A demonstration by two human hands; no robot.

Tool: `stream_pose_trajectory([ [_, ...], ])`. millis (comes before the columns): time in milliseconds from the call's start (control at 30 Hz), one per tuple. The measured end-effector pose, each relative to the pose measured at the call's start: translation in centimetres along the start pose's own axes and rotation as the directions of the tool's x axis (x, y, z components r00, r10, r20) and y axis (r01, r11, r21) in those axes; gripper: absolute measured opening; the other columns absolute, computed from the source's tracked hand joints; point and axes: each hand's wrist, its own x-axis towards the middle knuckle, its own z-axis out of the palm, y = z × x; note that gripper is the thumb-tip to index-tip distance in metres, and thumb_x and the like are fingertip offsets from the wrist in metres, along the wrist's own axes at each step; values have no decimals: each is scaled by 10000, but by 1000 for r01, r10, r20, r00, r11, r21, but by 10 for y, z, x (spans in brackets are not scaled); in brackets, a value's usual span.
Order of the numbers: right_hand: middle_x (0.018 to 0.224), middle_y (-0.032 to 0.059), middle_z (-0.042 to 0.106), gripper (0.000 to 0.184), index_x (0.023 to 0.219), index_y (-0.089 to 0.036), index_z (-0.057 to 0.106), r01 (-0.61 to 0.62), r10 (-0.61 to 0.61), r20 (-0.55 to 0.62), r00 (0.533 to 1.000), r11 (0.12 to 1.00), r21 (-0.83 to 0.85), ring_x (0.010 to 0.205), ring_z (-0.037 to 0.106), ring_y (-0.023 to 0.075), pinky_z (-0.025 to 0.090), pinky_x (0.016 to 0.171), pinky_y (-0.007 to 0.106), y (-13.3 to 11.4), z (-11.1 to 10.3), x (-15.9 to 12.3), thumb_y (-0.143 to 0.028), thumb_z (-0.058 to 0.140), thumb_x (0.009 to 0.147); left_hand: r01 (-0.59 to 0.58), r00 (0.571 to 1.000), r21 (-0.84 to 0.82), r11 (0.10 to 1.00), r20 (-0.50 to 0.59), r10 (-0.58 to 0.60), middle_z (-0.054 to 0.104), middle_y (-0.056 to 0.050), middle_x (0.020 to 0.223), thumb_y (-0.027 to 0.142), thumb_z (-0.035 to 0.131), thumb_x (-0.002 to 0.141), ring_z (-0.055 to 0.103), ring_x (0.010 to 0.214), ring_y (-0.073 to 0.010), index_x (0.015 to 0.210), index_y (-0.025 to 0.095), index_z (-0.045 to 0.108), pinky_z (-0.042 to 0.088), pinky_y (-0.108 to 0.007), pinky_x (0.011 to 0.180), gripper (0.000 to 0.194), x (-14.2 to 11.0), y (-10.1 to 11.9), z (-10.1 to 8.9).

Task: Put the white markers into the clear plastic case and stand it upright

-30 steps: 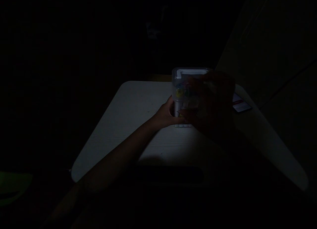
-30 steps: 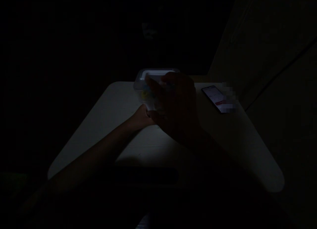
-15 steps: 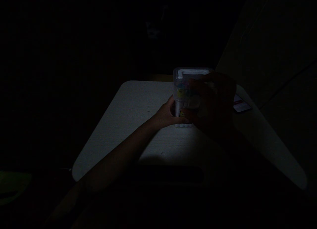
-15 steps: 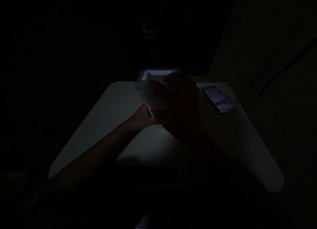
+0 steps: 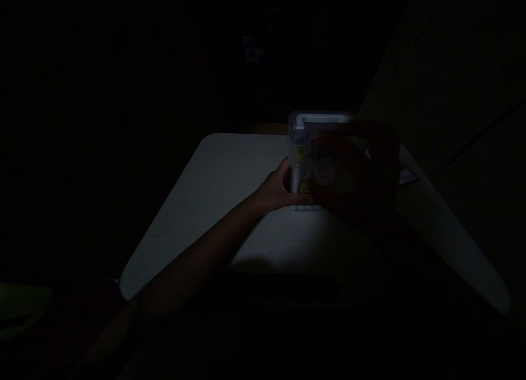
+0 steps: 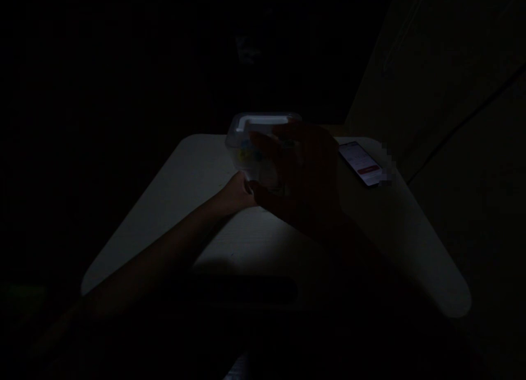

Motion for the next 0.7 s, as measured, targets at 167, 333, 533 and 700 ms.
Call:
stream_pose_trajectory([
  [167, 1285, 57, 599, 533, 1381, -395, 544, -56, 57, -7, 998, 996, 66, 1237, 558, 323, 468, 1030, 507, 2, 2, -4, -467, 657, 865, 26, 1000, -103, 994, 2, -26, 613, -186, 1403, 343, 914, 539, 588, 1304, -371, 1367, 176, 487, 492, -537, 1078, 946, 0, 3, 2],
  [333, 1256, 38, 628, 438, 1356, -398, 572, -84, 85, -17, 996, 993, 84, 1208, 595, 289, 509, 994, 472, 2, 0, -3, -327, 604, 925, 43, 999, -116, 992, -27, -46, 622, -185, 1387, 347, 921, 545, 580, 1309, -392, 1339, 180, 511, 475, -572, 1088, 909, -1, 1, 2],
  [533, 1225, 34, 650, 403, 1319, -396, 597, -84, 87, -50, 995, 995, 58, 1183, 619, 272, 529, 978, 464, 2, 3, -2, -274, 574, 937, 31, 998, -78, 996, -50, -35, 614, -184, 1388, 357, 928, 534, 549, 1341, -395, 1320, 174, 525, 431, -605, 1122, 902, -1, -4, 0],
  [700, 1219, 36, 644, 364, 1283, -381, 626, -100, 107, -70, 992, 990, 96, 1176, 624, 268, 536, 978, 452, 2, 5, -2, -290, 602, 930, 17, 999, -107, 994, -42, -22, 642, -171, 1354, 366, 931, 528, 581, 1305, -388, 1315, 188, 531, 463, -595, 1093, 900, 0, -4, 1],
])
